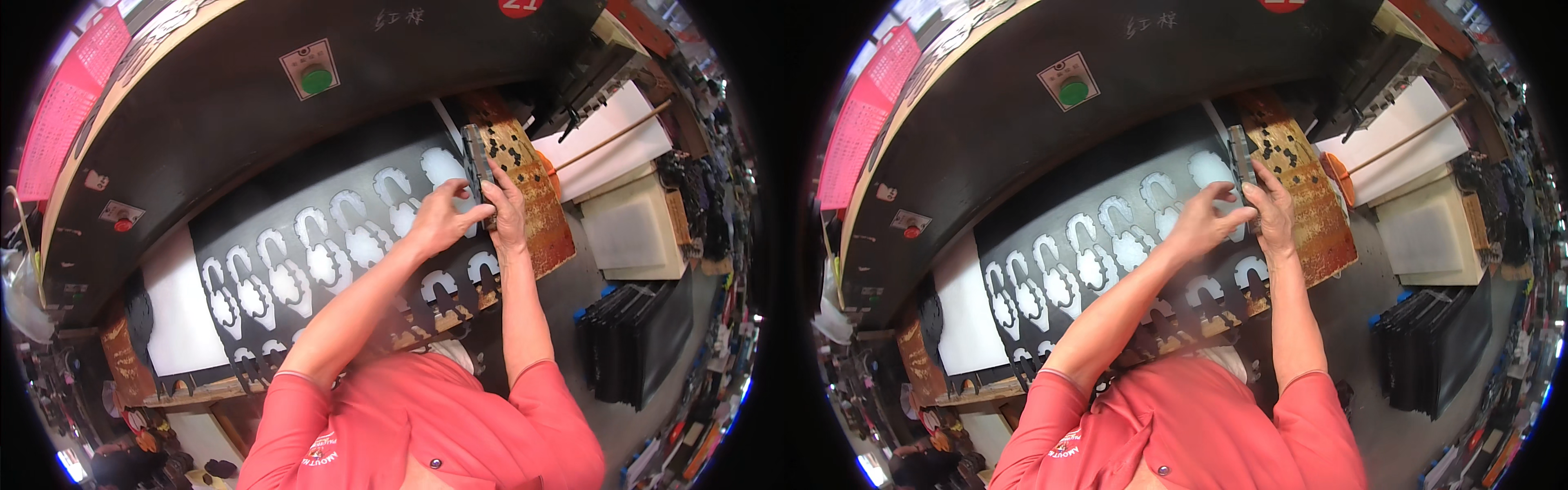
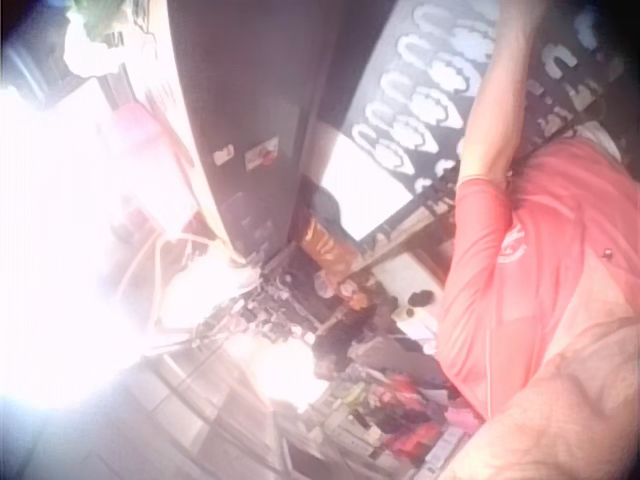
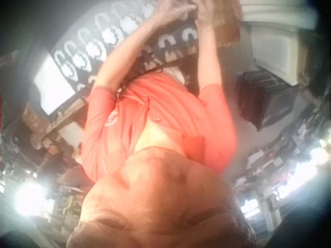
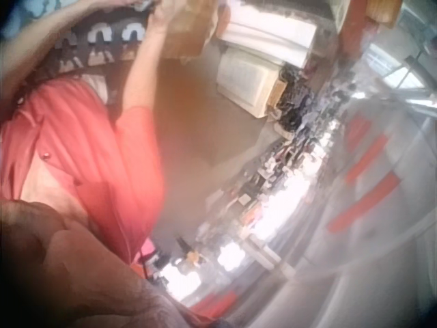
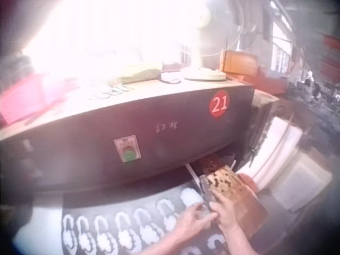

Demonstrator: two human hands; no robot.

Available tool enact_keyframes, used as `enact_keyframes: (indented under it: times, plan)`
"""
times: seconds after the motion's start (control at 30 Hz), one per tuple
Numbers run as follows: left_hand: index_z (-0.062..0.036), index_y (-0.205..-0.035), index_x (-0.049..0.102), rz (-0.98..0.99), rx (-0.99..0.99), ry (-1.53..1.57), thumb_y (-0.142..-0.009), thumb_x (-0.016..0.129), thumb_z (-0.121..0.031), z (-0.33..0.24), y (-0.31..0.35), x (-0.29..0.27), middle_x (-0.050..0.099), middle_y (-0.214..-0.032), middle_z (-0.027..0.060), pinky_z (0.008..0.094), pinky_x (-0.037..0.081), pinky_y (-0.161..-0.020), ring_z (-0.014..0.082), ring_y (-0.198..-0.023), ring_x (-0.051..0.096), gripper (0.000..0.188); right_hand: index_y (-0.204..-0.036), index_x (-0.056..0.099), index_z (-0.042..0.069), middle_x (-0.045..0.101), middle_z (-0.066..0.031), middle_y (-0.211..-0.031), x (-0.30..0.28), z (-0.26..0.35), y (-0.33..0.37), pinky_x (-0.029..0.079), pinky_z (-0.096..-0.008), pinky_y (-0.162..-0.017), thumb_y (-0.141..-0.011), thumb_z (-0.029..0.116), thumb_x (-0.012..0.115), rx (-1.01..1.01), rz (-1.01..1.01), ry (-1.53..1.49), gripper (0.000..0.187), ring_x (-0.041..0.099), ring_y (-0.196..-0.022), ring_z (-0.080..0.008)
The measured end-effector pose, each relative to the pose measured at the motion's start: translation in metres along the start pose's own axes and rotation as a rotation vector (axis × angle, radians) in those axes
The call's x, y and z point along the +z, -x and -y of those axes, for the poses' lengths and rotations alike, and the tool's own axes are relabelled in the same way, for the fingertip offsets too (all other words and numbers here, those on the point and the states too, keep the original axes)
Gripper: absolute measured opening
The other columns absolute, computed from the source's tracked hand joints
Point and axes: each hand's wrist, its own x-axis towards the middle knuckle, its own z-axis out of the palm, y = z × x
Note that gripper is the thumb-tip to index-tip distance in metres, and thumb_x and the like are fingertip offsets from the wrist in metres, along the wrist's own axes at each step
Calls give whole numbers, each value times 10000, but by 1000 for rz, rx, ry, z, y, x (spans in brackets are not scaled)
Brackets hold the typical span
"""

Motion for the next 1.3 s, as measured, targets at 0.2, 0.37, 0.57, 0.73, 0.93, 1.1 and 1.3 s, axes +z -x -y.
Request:
enact_keyframes:
  times: [0.2,0.37,0.57,0.73,0.93,1.1,1.3]
  plan:
    - [75,-1269,713,-30,163,148,-946,829,-306,17,-8,8,727,-1121,190,380,580,-787,244,-848,707,513,-1478,588,-25,713,-30,-1140,-4,-3,-1,563,-246,-842,-1035,175,666,-64,8,-112,492,684,-977,-100]
    - [44,-1052,739,-127,-39,70,-1068,677,-204,20,-2,0,670,-823,69,305,562,-675,121,-741,661,256,-1411,620,-19,721,-62,-1195,-1,-2,-3,549,-279,-951,-1054,225,640,-54,3,-108,433,688,-1047,-126]
    - [34,-1053,710,-439,-152,206,-1099,618,-243,34,57,-56,718,-853,83,305,585,-597,130,-743,688,295,-1555,494,-79,709,-135,-1309,1,-6,0,513,-291,-1055,-946,176,783,-48,-38,59,720,677,-1152,-168]
    - [-28,-1008,702,-697,-369,307,-1097,640,-230,54,135,-119,721,-846,31,229,512,-538,89,-662,666,230,-1514,519,-96,636,-148,-1426,3,-18,-1,487,-320,-1111,-946,95,823,-148,26,154,672,620,-1264,-175]
    - [-47,-1054,740,-737,-430,319,-1107,632,-267,59,203,-154,737,-901,10,211,522,-590,78,-684,664,250,-1529,510,-93,645,-166,-1427,1,-21,-4,481,-338,-1139,-931,90,826,-118,-4,186,701,637,-1275,-207]
    - [-37,-1101,774,-747,-356,373,-1102,644,-282,67,224,-166,747,-930,0,223,561,-641,88,-790,700,278,-1505,537,-106,698,-159,-1339,7,2,-2,528,-310,-1046,-953,3,781,-116,-60,302,614,683,-1160,-183]
    - [-32,-1198,782,-777,-408,395,-1069,705,-290,74,252,-188,701,-930,-20,258,586,-681,68,-857,657,298,-1478,596,-51,617,-143,-1468,41,45,35,465,-355,-1151,-945,19,797,-341,-41,606,575,605,-1321,-230]
